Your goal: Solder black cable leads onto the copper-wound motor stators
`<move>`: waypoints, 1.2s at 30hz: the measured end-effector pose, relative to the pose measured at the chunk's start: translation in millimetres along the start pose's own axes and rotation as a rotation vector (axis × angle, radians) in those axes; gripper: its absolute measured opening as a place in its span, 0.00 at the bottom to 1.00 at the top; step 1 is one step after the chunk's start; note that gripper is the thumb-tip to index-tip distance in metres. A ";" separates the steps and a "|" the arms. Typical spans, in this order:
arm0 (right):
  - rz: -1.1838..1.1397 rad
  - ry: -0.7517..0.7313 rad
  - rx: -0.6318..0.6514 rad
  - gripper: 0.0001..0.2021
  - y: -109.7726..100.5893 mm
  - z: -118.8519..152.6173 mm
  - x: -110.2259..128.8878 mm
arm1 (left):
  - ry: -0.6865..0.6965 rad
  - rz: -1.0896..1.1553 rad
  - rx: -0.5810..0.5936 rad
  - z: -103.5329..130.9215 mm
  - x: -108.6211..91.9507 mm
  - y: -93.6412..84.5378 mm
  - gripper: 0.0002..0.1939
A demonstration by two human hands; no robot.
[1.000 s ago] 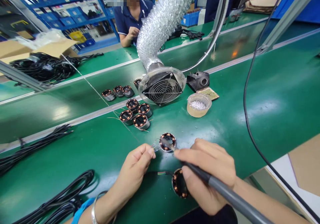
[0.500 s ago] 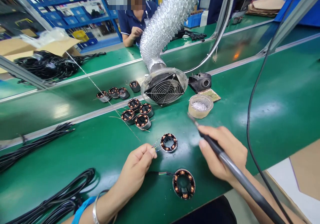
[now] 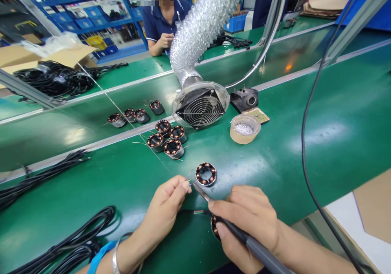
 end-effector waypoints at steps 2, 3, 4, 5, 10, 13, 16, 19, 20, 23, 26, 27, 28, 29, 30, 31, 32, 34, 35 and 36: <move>0.017 -0.016 0.000 0.17 0.3 1.2 2.8 | 0.000 -0.007 0.000 -0.5 -0.2 0.0 0.15; 0.025 -0.022 -0.002 0.17 0.4 1.6 3.8 | 0.002 -0.010 -0.001 -0.7 -0.4 -0.2 0.15; 0.031 -0.031 -0.004 0.17 0.7 1.9 4.7 | 0.002 -0.013 -0.003 -0.9 -0.6 -0.4 0.15; 0.035 -0.037 -0.002 0.17 1.3 2.0 5.1 | 0.003 -0.014 -0.005 -0.9 -0.7 -0.6 0.15; 0.053 -0.047 0.025 0.17 3.0 1.1 5.5 | 0.007 -0.003 -0.004 -0.1 -0.8 -0.8 0.15; 0.052 -0.022 0.001 0.18 -5.7 -0.2 6.1 | 0.004 0.007 -0.003 0.4 1.0 -0.9 0.15; 0.084 0.006 -0.022 0.18 -13.8 -0.9 5.2 | -0.004 0.017 -0.001 0.8 3.0 -0.4 0.15; 0.120 0.003 -0.045 0.17 -18.1 -1.0 4.5 | -0.011 0.013 0.001 1.1 3.4 0.3 0.15; 0.125 0.002 -0.054 0.17 -18.9 -1.2 4.1 | -0.013 0.014 0.001 1.1 3.3 0.5 0.15; 0.121 -0.014 -0.084 0.16 -21.4 -1.6 4.8 | -0.021 0.026 -0.004 1.3 3.6 0.5 0.14; 0.134 -0.021 -0.104 0.16 -25.5 -2.9 2.7 | -0.021 0.029 -0.014 1.8 3.2 -0.6 0.14; 0.153 -0.018 -0.116 0.16 -28.1 -3.5 -0.2 | -0.020 0.028 -0.016 2.0 2.8 -0.9 0.14; 0.186 -0.010 -0.145 0.16 -32.4 -3.9 -4.9 | -0.019 0.027 -0.016 2.1 2.2 -1.0 0.14; 0.232 0.001 -0.194 0.17 -38.6 -4.0 -11.2 | -0.017 0.026 -0.015 2.2 1.6 -0.8 0.14; 0.292 0.015 -0.258 0.17 -45.9 -3.6 -19.0 | -0.017 0.026 -0.013 2.1 1.2 -0.7 0.14; 0.360 0.037 -0.325 0.17 -53.4 -2.9 -28.4 | -0.017 0.026 -0.012 1.9 0.9 -0.4 0.14; 0.431 0.073 -0.373 0.16 -59.2 -2.4 -39.8 | -0.019 0.026 -0.009 1.7 1.0 -0.1 0.14; 0.548 0.160 -0.388 0.14 -63.9 -2.9 -65.5 | -0.022 0.027 -0.003 1.2 1.7 0.5 0.14; 0.587 0.206 -0.361 0.14 -63.2 -3.5 -78.2 | -0.022 0.027 -0.001 0.9 2.1 0.8 0.14; 0.614 0.243 -0.337 0.14 -62.3 -3.6 -88.6 | -0.022 0.027 0.001 0.7 2.5 0.9 0.14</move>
Point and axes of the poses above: each hand's wrist, its own z-axis away from the middle knuckle, its own y-axis out of the palm, x = y × z, the point moved 10 cm from there along -z, towards the middle knuckle, and after that the axes turned 13 degrees about y, right-handed, at the moved point
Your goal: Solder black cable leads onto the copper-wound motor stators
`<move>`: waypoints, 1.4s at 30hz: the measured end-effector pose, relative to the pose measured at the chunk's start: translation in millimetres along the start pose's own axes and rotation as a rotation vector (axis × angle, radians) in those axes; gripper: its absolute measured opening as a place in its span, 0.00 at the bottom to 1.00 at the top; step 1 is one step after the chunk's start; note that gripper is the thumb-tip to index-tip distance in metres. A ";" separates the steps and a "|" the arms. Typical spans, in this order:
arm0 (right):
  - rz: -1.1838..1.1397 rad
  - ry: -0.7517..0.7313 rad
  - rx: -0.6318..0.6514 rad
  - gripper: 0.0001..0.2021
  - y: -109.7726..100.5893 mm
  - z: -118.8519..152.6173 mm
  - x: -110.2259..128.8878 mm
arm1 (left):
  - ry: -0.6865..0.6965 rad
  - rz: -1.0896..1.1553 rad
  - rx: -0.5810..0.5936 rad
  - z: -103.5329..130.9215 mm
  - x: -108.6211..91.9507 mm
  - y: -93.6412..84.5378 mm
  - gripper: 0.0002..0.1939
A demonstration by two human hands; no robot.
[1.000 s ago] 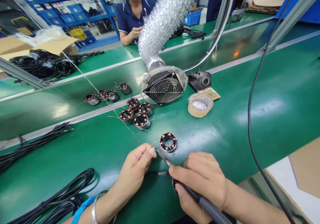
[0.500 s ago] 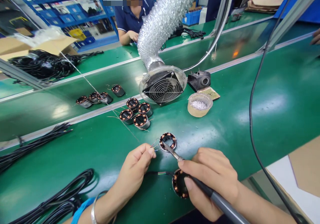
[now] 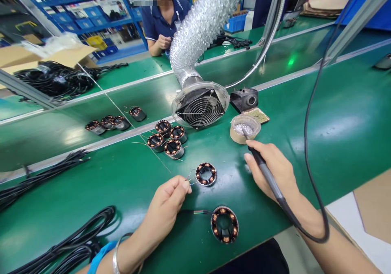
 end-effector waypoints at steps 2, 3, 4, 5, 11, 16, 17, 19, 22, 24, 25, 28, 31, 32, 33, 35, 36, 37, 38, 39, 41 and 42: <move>0.027 0.036 0.009 0.14 5.3 0.2 -9.1 | 0.004 -0.001 0.000 -0.4 0.2 -0.1 0.15; 0.023 0.051 -0.009 0.14 4.1 1.0 -10.8 | 0.005 -0.002 -0.001 -0.4 0.1 -0.3 0.14; 0.012 0.067 -0.025 0.14 2.4 2.2 -11.5 | 0.005 -0.004 -0.004 -0.4 0.0 -0.7 0.14; -0.010 0.080 -0.032 0.14 0.8 3.6 -11.0 | 0.005 -0.005 -0.007 -0.3 -0.2 -0.9 0.14; -0.297 0.095 0.028 0.13 0.5 8.6 3.8 | -0.004 -0.005 -0.005 -0.4 -1.1 -0.5 0.14; -0.435 -0.108 0.092 0.08 4.1 0.4 51.3 | -0.010 0.008 -0.008 0.1 -0.2 -0.9 0.16; -0.466 -0.171 0.124 0.08 6.4 -1.7 64.5 | -0.014 0.013 -0.009 0.5 0.3 -0.9 0.16; -0.546 -0.291 0.192 0.10 11.4 -4.7 88.9 | -0.023 0.021 -0.006 1.5 1.8 -0.5 0.17; -0.630 -0.400 0.316 0.12 25.6 -6.4 113.1 | -0.031 0.065 0.001 1.4 3.2 0.9 0.18; -0.631 -0.436 0.401 0.13 39.1 -4.4 121.4 | -0.051 0.129 0.005 0.1 4.8 1.8 0.19; -0.627 -0.442 0.430 0.13 45.2 -3.2 123.1 | -0.066 0.165 0.007 -0.8 5.7 1.9 0.20; -0.666 -0.439 0.465 0.14 55.4 0.3 122.2 | -0.075 0.227 0.018 -4.3 3.1 -1.2 0.19; -0.719 -0.382 0.467 0.14 59.0 1.4 114.5 | -0.006 0.139 0.024 -8.2 -7.5 -9.8 0.14; -0.726 -0.364 0.468 0.14 59.6 1.7 111.9 | 0.013 0.096 0.025 -8.9 -10.4 -12.2 0.13; -0.729 -0.352 0.470 0.14 59.8 2.1 110.0 | 0.023 0.063 0.024 -9.3 -12.0 -14.0 0.13; -0.733 -0.346 0.477 0.14 59.5 3.3 108.0 | 0.020 0.036 0.023 -9.6 -11.9 -14.5 0.12; -0.737 -0.347 0.479 0.14 59.0 3.7 107.7 | 0.016 0.032 0.026 -9.7 -11.1 -13.4 0.12; -0.740 -0.346 0.482 0.13 58.8 3.7 107.5 | 0.012 0.026 0.029 -10.0 -10.2 -11.9 0.12; -0.742 -0.343 0.486 0.13 58.9 3.6 107.4 | 0.010 0.016 0.033 -10.4 -9.4 -10.2 0.13; -0.745 -0.343 0.488 0.13 58.8 3.5 107.6 | 0.009 0.003 0.036 -10.9 -8.7 -8.9 0.13; -0.749 -0.348 0.493 0.13 58.8 3.5 108.4 | 0.011 -0.022 0.039 -11.8 -7.7 -7.4 0.15; -0.752 -0.351 0.495 0.13 58.7 3.6 108.7 | 0.016 -0.023 0.038 -12.0 -7.3 -7.7 0.15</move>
Point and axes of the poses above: each hand's wrist, its own z-axis away from the middle knuckle, its own y-axis out of the palm, x = y × z, the point moved 10 cm from there along -z, towards the middle knuckle, and after that the axes turned 13 degrees about y, right-handed, at the moved point
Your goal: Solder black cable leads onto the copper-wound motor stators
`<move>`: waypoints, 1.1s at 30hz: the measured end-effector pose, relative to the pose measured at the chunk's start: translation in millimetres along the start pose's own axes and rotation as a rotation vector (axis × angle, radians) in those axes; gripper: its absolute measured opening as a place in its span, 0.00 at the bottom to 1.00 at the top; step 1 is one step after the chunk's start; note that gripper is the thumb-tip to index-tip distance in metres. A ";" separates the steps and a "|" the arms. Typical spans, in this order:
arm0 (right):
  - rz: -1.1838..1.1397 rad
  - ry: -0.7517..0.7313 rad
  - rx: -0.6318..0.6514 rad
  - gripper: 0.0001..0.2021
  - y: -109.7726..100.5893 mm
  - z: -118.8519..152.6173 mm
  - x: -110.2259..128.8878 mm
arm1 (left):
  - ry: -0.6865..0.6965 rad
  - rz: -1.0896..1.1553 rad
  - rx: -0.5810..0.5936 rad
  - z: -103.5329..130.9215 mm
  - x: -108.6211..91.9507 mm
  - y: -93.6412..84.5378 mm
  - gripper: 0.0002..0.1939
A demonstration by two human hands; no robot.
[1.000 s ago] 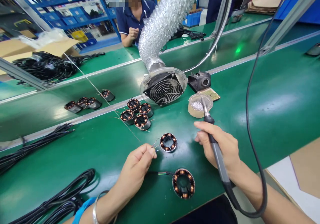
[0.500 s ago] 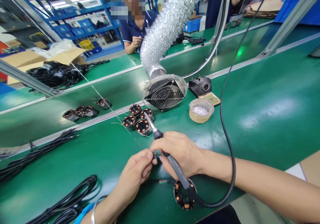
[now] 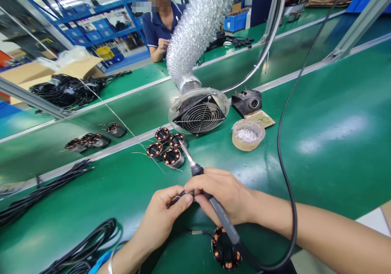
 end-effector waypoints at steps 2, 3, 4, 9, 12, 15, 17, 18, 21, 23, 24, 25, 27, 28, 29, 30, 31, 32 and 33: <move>-0.002 -0.003 -0.002 0.13 -0.3 0.3 0.4 | 0.006 0.039 -0.014 0.5 1.9 -2.9 0.16; 0.002 -0.002 -0.007 0.13 -0.8 0.6 0.3 | -0.004 0.081 -0.027 1.3 4.6 -5.4 0.16; 0.007 0.002 -0.013 0.14 -1.4 0.9 -0.1 | -0.025 0.126 -0.045 2.4 8.4 -8.5 0.17; 0.033 0.034 -0.056 0.13 -4.2 2.2 -3.1 | -0.070 0.168 -0.134 3.2 14.8 -23.3 0.16; 0.042 0.055 -0.075 0.12 -3.3 1.5 -4.3 | -0.053 0.120 -0.167 -0.8 6.9 -23.8 0.13; 0.043 0.055 -0.090 0.12 -1.5 0.6 -3.3 | -0.058 0.088 -0.169 -4.1 2.0 -19.7 0.11; 0.041 0.048 -0.098 0.12 -1.1 0.5 -2.3 | -0.055 0.063 -0.156 -5.4 0.2 -17.7 0.11; 0.042 0.041 -0.103 0.13 -1.7 0.7 -1.6 | -0.052 0.050 -0.151 -5.6 -0.3 -17.4 0.11; 0.041 0.056 -0.090 0.15 -2.2 0.0 -3.8 | -0.027 0.005 -0.127 -5.1 -2.6 -18.1 0.11; 0.029 0.073 -0.039 0.16 1.2 -1.5 -6.6 | 0.013 -0.019 -0.098 -4.8 -5.8 -18.0 0.11; 0.020 0.070 -0.001 0.16 4.3 -2.3 -6.9 | 0.036 -0.029 -0.080 -4.7 -7.8 -17.5 0.11; 0.013 0.061 0.030 0.15 7.1 -3.0 -6.5 | 0.059 -0.040 -0.065 -4.5 -9.7 -17.2 0.12; 0.009 0.036 0.051 0.14 9.2 -4.0 -4.5 | 0.093 -0.075 -0.050 -3.8 -12.5 -17.5 0.12; 0.011 0.034 0.043 0.13 8.7 -4.5 -4.1 | 0.103 -0.098 -0.049 -3.1 -13.4 -17.7 0.11; 0.014 0.040 0.029 0.13 7.8 -4.8 -4.1 | 0.113 -0.127 -0.049 -2.0 -14.3 -17.6 0.11; 0.018 0.049 0.011 0.12 6.8 -4.8 -3.9 | 0.128 -0.165 -0.057 -0.4 -15.8 -17.7 0.10; 0.021 0.058 -0.004 0.11 6.3 -4.3 -3.4 | 0.153 -0.215 -0.070 1.8 -18.4 -17.8 0.09; 0.028 0.067 -0.018 0.10 6.3 -3.5 -2.6 | 0.193 -0.278 -0.086 4.8 -22.4 -17.5 0.09; 0.041 0.080 -0.037 0.09 6.3 -2.4 -2.2 | 0.246 -0.348 -0.103 8.7 -27.8 -16.5 0.08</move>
Point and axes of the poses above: each hand's wrist, its own z-axis away from the middle knuckle, its own y-axis out of the palm, x = y × z, the point moved 10 cm from there along -z, towards the middle knuckle, and after that the axes turned 13 degrees about y, right-handed, at the moved point
